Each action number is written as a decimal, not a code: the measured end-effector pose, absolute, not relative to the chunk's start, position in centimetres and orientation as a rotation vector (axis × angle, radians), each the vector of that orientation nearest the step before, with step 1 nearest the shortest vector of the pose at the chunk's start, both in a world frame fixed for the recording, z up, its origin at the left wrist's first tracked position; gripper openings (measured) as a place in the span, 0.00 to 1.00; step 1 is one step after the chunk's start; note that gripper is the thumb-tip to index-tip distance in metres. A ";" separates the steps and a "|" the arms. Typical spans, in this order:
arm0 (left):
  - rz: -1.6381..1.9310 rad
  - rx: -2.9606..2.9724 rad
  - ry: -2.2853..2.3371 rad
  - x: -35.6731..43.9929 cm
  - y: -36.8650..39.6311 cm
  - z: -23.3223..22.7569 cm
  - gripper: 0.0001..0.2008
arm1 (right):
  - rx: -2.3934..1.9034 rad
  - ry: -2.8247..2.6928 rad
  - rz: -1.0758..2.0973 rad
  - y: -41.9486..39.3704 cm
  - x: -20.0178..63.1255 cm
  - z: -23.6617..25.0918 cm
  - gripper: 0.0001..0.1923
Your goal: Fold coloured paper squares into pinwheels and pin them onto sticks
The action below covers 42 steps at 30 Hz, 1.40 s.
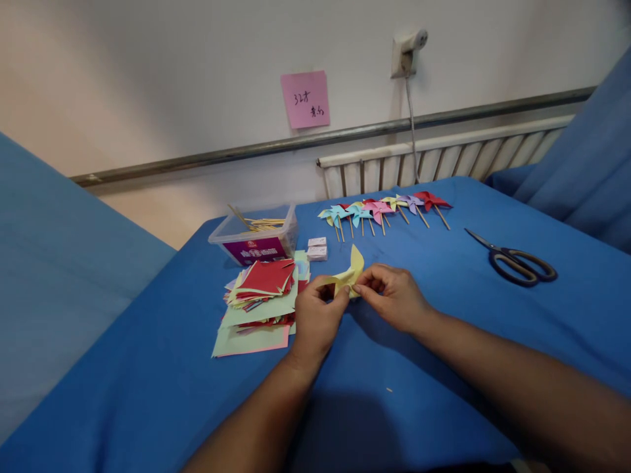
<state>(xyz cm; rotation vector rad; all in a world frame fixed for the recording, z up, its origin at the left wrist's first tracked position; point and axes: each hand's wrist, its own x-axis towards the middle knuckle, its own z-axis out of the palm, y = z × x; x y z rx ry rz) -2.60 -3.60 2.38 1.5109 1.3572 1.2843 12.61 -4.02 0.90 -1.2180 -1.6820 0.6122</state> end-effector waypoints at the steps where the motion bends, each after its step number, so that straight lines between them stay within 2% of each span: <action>1: 1.288 1.537 1.358 -2.6 -3.7 2.4 0.04 | -1.221 -1.666 0.622 -4.1 12.5 0.9 0.04; 13: 1.297 1.499 1.348 -2.7 -3.7 1.9 0.06 | -1.176 -1.545 0.521 -4.2 11.7 0.4 0.03; 22: 1.304 1.373 1.233 -2.6 -3.4 1.8 0.08 | -1.179 -1.371 0.797 -4.3 11.4 0.6 0.06; 24: 1.288 1.378 1.228 -2.6 -3.3 1.6 0.08 | -1.134 -1.291 0.862 -4.3 11.2 0.5 0.11; 27: 1.283 1.361 1.221 -2.7 -3.3 1.5 0.09 | -1.087 -1.240 0.963 -4.1 11.1 0.3 0.25; 29: 1.288 1.360 1.226 -2.7 -3.3 1.5 0.08 | -1.068 -1.235 1.016 -4.0 11.2 0.2 0.28; 34: 1.268 1.398 1.270 -2.7 -3.6 2.0 0.09 | -1.065 -1.294 1.043 -3.8 11.3 0.1 0.10; 42: 1.274 1.380 1.268 -2.5 -4.0 2.3 0.07 | -1.063 -1.292 1.023 -3.9 11.4 -0.1 0.08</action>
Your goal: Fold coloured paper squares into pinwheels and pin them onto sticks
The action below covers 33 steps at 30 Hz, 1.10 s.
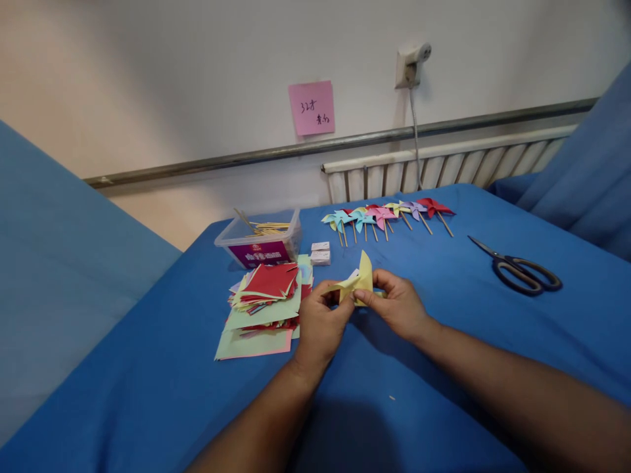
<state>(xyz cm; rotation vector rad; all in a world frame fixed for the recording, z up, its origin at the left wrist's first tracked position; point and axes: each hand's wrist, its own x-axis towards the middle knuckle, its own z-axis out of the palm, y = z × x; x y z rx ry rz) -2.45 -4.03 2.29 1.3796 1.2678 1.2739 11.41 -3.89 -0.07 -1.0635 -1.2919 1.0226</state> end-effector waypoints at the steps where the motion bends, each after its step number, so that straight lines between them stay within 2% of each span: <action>1: 1.272 1.388 1.269 -2.5 -4.0 2.3 0.07 | -1.062 -1.287 1.027 -3.9 11.4 -0.1 0.07; 9: 1.243 1.408 1.288 -2.6 -4.0 2.3 0.07 | -0.979 -1.276 1.125 -3.7 11.5 0.3 0.10; 17: 1.259 1.395 1.244 -2.5 -4.0 2.5 0.07 | -1.010 -1.335 1.004 -3.9 11.7 0.3 0.10; 25: 1.280 1.349 1.258 -2.4 -3.9 2.2 0.09 | -1.016 -1.316 0.986 -4.2 11.4 0.3 0.07; 33: 1.265 1.455 1.265 -2.6 -3.9 2.1 0.07 | -1.012 -1.341 0.995 -4.0 11.6 0.2 0.09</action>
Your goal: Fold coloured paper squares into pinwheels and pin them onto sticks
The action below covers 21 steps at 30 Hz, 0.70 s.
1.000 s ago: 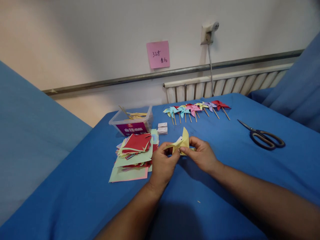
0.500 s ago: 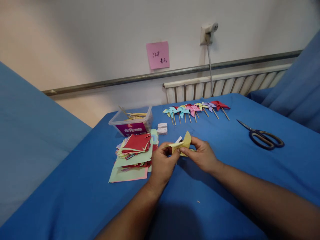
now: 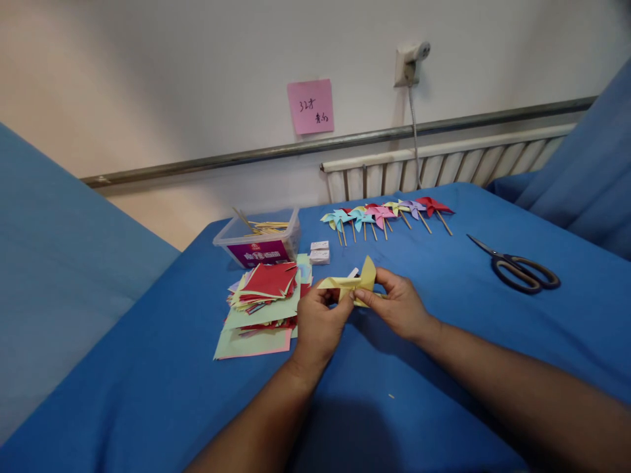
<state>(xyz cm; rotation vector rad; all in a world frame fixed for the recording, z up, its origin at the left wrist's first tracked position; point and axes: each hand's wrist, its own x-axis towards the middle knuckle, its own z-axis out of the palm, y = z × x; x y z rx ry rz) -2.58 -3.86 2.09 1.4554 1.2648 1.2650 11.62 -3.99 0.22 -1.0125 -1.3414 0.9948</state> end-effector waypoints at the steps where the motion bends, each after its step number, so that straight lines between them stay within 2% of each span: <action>1: 1.276 1.474 1.266 -2.6 -3.9 2.2 0.07 | -1.004 -1.348 1.001 -4.0 11.7 0.2 0.10; 7: 1.280 1.589 1.291 -2.6 -4.2 2.4 0.05 | -0.981 -1.341 0.968 -4.1 11.9 0.5 0.11; 21: 1.260 1.577 1.287 -2.7 -4.2 1.9 0.06 | -1.015 -1.390 0.923 -4.2 11.7 0.5 0.06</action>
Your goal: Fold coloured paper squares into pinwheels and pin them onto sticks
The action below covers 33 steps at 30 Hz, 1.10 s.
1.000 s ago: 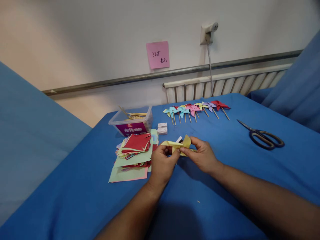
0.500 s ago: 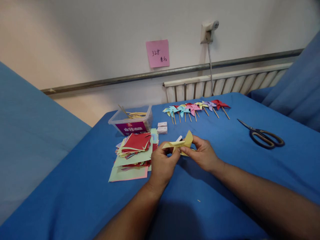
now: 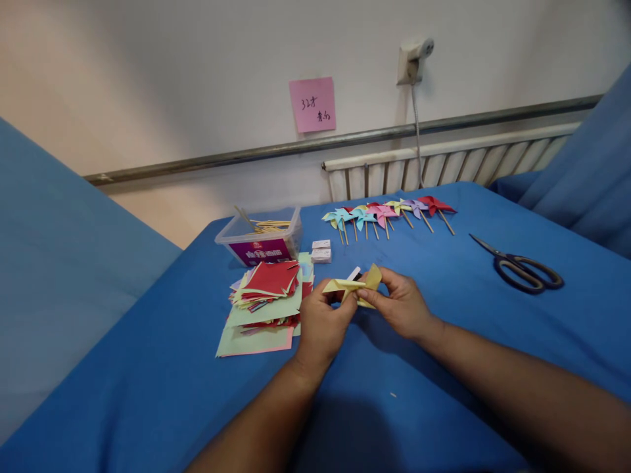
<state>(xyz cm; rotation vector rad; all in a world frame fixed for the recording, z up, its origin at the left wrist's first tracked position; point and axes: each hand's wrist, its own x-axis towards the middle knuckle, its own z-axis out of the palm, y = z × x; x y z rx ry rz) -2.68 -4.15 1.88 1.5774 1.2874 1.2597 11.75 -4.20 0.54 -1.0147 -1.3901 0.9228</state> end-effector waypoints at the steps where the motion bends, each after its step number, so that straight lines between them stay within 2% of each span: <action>1: 1.257 1.573 1.286 -2.7 -4.1 1.8 0.06 | -1.016 -1.394 0.921 -4.2 11.8 0.5 0.06; 9: 1.267 1.500 1.286 -2.6 -4.1 2.1 0.07 | -0.997 -1.369 0.955 -4.0 11.8 0.3 0.05; 16: 1.261 1.386 1.246 -2.4 -4.0 2.2 0.09 | -1.013 -1.310 0.974 -3.9 11.7 0.0 0.10; 22: 1.232 1.174 1.193 -2.2 -4.0 2.4 0.11 | -0.923 -1.241 1.132 -3.6 11.8 -0.6 0.13; 33: 1.246 1.158 1.169 -2.4 -3.6 1.8 0.12 | -0.946 -1.203 1.149 -3.6 11.4 -0.6 0.14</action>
